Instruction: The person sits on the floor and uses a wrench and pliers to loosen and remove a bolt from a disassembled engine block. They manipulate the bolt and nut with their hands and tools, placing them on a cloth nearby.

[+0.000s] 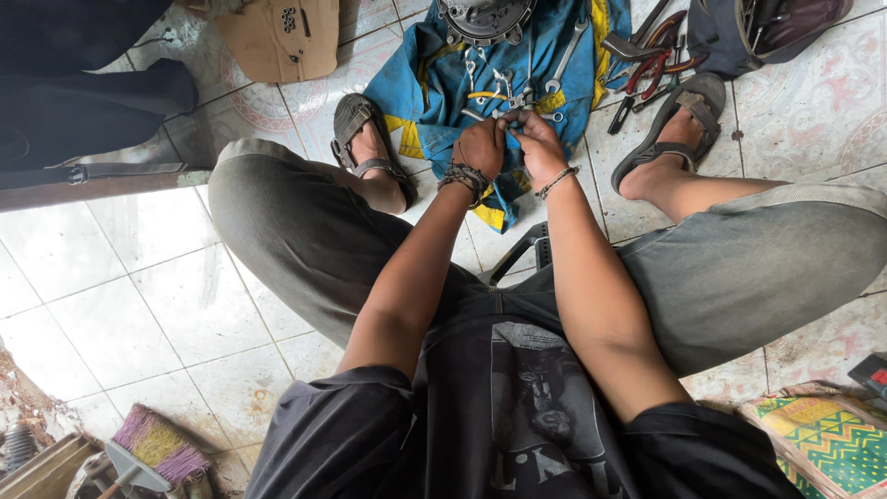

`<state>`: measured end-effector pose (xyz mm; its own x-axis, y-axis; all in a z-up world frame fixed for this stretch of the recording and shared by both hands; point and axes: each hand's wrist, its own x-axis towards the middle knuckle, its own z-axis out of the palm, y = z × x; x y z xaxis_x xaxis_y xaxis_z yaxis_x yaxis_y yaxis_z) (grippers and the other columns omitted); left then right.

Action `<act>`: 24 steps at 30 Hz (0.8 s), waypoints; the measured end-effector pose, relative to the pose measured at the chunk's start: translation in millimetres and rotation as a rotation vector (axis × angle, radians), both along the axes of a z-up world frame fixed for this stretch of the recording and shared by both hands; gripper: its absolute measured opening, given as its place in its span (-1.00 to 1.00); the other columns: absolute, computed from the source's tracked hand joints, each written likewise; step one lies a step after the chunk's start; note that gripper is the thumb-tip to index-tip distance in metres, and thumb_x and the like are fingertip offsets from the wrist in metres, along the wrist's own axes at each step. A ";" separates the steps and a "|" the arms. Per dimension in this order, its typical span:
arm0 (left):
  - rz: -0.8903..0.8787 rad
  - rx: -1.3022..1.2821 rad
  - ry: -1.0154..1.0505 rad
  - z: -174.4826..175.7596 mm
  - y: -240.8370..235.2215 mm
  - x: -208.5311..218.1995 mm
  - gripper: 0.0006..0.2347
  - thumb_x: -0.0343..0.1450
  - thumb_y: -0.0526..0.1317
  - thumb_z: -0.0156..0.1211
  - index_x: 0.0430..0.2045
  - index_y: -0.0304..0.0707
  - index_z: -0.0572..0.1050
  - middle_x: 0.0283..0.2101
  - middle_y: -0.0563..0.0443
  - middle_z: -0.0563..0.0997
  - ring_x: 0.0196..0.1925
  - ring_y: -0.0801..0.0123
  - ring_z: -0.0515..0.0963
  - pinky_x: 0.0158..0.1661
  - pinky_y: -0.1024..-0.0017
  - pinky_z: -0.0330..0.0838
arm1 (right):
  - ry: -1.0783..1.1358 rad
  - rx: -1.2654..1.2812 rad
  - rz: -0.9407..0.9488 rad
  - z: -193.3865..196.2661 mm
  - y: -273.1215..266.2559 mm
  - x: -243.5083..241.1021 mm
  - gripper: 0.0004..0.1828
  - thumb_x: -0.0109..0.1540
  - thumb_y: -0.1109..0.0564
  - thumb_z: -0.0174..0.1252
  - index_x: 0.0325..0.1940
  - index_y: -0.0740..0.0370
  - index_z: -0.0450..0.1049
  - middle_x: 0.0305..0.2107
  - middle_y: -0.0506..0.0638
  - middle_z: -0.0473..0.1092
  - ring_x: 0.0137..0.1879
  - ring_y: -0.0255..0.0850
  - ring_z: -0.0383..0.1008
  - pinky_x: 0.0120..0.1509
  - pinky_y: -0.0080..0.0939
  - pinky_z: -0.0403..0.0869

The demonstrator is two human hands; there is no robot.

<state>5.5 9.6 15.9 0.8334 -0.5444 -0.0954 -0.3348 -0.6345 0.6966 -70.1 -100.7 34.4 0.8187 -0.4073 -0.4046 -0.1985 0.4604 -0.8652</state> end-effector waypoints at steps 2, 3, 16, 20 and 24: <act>-0.127 -0.023 -0.075 11.8 1.0 -0.5 -0.66 0.60 -0.12 -0.19 -0.55 -0.21 0.42 -0.65 -0.10 0.40 -0.59 0.18 0.48 -0.61 0.32 0.39 | 0.000 0.149 -0.123 -11.3 -2.8 -1.7 -0.76 0.29 0.37 0.08 -0.02 0.19 0.52 -0.37 -0.01 0.53 -0.36 -0.36 0.54 -0.29 -0.46 0.54; -0.128 -0.022 -0.076 30.5 2.8 -2.8 -0.66 0.60 -0.12 -0.19 -0.55 -0.21 0.42 -0.65 -0.10 0.40 -0.59 0.18 0.48 -0.61 0.32 0.39 | -0.001 0.151 -0.123 4.3 -0.8 -1.4 -0.76 0.29 0.37 0.08 -0.02 0.19 0.52 -0.37 -0.01 0.53 -0.36 -0.36 0.54 -0.29 -0.46 0.54; -0.131 0.003 -0.066 19.4 1.8 -7.5 -0.64 0.61 -0.03 -0.30 -0.54 -0.15 0.33 -0.66 -0.04 0.28 -0.64 0.23 0.33 -0.60 0.23 0.32 | 0.044 0.062 -0.090 -49.1 -8.6 -0.3 -0.77 0.30 0.35 0.00 -0.06 0.17 0.51 -0.41 0.01 0.51 -0.35 -0.34 0.56 -0.28 -0.44 0.58; 0.055 -0.042 0.110 13.4 2.7 -2.2 -0.55 0.58 0.06 -0.18 -0.75 -0.06 0.34 -0.81 0.00 0.28 -0.78 0.32 0.25 -0.67 0.30 0.19 | -0.026 -0.031 -0.034 -28.4 -5.0 0.9 -0.79 0.33 0.36 0.01 -0.06 0.18 0.50 -0.39 -0.03 0.52 -0.30 -0.37 0.55 -0.18 -0.45 0.57; -0.093 -0.091 0.114 33.5 5.5 -2.9 -0.56 0.61 0.06 -0.25 -0.64 -0.10 0.40 -0.73 -0.10 0.36 -0.70 0.18 0.39 -0.63 0.24 0.32 | -0.048 -0.030 -0.041 -37.6 -12.3 -3.7 -0.78 0.33 0.37 -0.02 -0.05 0.19 0.48 -0.40 -0.04 0.50 -0.29 -0.37 0.55 -0.17 -0.46 0.56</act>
<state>2.6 15.1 49.4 0.7654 -0.6297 -0.1327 -0.3052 -0.5367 0.7866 -73.7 -112.9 -3.2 0.8195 -0.4518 -0.3524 -0.1379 0.4414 -0.8867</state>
